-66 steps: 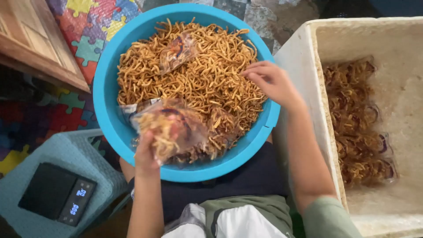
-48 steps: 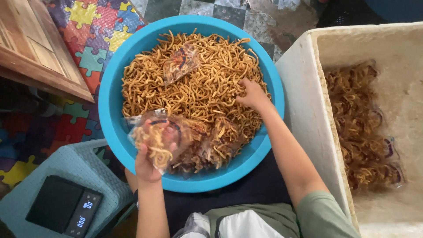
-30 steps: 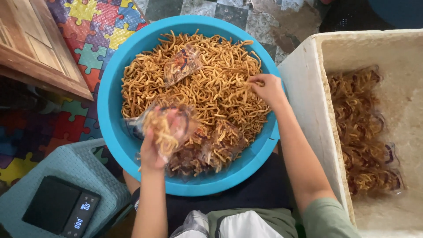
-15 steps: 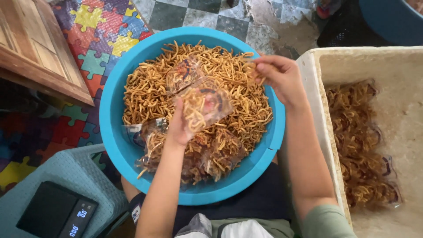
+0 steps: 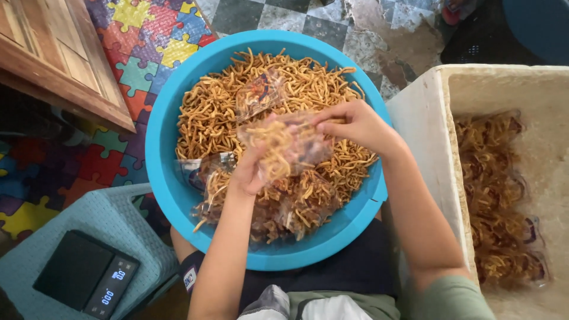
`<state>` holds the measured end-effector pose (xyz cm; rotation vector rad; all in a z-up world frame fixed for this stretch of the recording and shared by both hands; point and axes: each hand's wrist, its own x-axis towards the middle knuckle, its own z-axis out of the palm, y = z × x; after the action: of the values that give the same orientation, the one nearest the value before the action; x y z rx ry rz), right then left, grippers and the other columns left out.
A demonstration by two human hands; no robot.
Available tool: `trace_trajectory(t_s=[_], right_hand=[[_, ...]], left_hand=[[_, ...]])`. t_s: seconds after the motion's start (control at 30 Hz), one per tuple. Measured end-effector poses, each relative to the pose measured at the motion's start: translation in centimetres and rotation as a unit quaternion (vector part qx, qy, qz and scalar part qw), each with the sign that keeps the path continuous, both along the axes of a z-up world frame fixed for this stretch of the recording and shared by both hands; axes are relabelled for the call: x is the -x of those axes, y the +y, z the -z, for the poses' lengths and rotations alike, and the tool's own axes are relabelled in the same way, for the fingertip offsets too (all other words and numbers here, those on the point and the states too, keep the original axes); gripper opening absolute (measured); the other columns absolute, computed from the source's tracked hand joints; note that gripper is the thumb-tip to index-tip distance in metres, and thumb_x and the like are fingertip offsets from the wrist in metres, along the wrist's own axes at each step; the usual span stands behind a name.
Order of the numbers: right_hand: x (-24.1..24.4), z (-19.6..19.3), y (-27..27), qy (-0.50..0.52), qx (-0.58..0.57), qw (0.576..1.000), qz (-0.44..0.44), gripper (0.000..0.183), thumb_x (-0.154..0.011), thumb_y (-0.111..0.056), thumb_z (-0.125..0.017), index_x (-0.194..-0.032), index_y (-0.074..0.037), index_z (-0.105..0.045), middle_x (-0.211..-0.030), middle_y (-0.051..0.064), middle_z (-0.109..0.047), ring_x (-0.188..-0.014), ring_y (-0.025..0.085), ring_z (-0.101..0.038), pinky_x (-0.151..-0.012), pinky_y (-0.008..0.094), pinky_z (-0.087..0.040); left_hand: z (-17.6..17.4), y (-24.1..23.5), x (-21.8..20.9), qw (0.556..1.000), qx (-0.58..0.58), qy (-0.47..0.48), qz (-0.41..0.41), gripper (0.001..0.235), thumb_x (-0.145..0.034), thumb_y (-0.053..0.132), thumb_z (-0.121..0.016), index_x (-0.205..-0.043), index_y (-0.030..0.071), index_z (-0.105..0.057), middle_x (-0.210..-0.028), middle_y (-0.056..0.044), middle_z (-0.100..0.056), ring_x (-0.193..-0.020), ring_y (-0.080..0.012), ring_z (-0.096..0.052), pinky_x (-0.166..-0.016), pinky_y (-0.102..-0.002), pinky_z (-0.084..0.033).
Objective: The person scoops dried noodles from a large blue basin into clear plastic bags, weighs each bag on a digital scale, and places the filled bags into a white styrofoam container. The process is repeated continuously.
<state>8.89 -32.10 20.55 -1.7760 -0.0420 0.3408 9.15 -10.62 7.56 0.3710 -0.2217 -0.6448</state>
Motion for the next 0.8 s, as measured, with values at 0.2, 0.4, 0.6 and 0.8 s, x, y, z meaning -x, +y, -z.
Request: trace_trajectory(t_s=[0.2, 0.4, 0.6, 0.8], right_hand=[[-0.8, -5.3, 3.1, 0.058, 0.086, 0.987, -0.124, 0.053, -0.073, -0.016, -0.073, -0.122, -0.002, -0.058, -0.116, 0.016, -0.064, -0.092, 0.019, -0.065, -0.075, 0.031, -0.057], [-3.1, -10.3, 5.6, 0.009, 0.194, 0.922, -0.334, 0.045, -0.085, -0.016, -0.054, -0.130, -0.014, -0.055, -0.104, 0.018, -0.070, -0.094, 0.034, -0.069, -0.082, 0.046, -0.054], [-7.7, -10.4, 7.8, -0.019, 0.267, 0.894, -0.360, 0.053, -0.084, 0.000, -0.041, -0.136, -0.013, -0.048, -0.090, 0.021, -0.069, -0.073, 0.030, -0.072, -0.063, 0.039, -0.062], [-9.9, -10.9, 5.3, -0.138, 0.188, 0.965, -0.119, 0.024, -0.094, -0.017, -0.048, -0.108, -0.005, -0.063, -0.079, 0.010, -0.069, -0.057, 0.014, -0.070, -0.050, 0.020, -0.058]], left_hand=[[-0.5, -0.5, 0.6, 1.000, 0.000, -0.001, -0.011, 0.057, -0.091, 0.018, -0.055, -0.144, 0.013, -0.033, -0.140, -0.022, -0.042, -0.123, -0.0403, -0.046, -0.096, -0.060, -0.042], [6.9, 0.3, -1.7, 0.997, 0.071, 0.035, 0.004, 0.059, -0.091, 0.027, -0.050, -0.144, 0.013, -0.030, -0.144, -0.022, -0.035, -0.128, -0.0438, -0.039, -0.101, -0.066, -0.032], [-0.4, 1.6, -3.9, 0.992, 0.115, -0.041, 0.008, 0.065, -0.083, 0.037, -0.066, -0.140, 0.019, -0.040, -0.140, -0.018, -0.044, -0.129, -0.0393, -0.041, -0.110, -0.060, -0.025], [-3.2, 5.3, -4.3, 0.988, 0.150, 0.030, -0.013, 0.083, -0.082, 0.016, -0.075, -0.143, -0.003, -0.022, -0.143, -0.027, -0.033, -0.134, -0.0379, -0.033, -0.118, -0.046, -0.024]])
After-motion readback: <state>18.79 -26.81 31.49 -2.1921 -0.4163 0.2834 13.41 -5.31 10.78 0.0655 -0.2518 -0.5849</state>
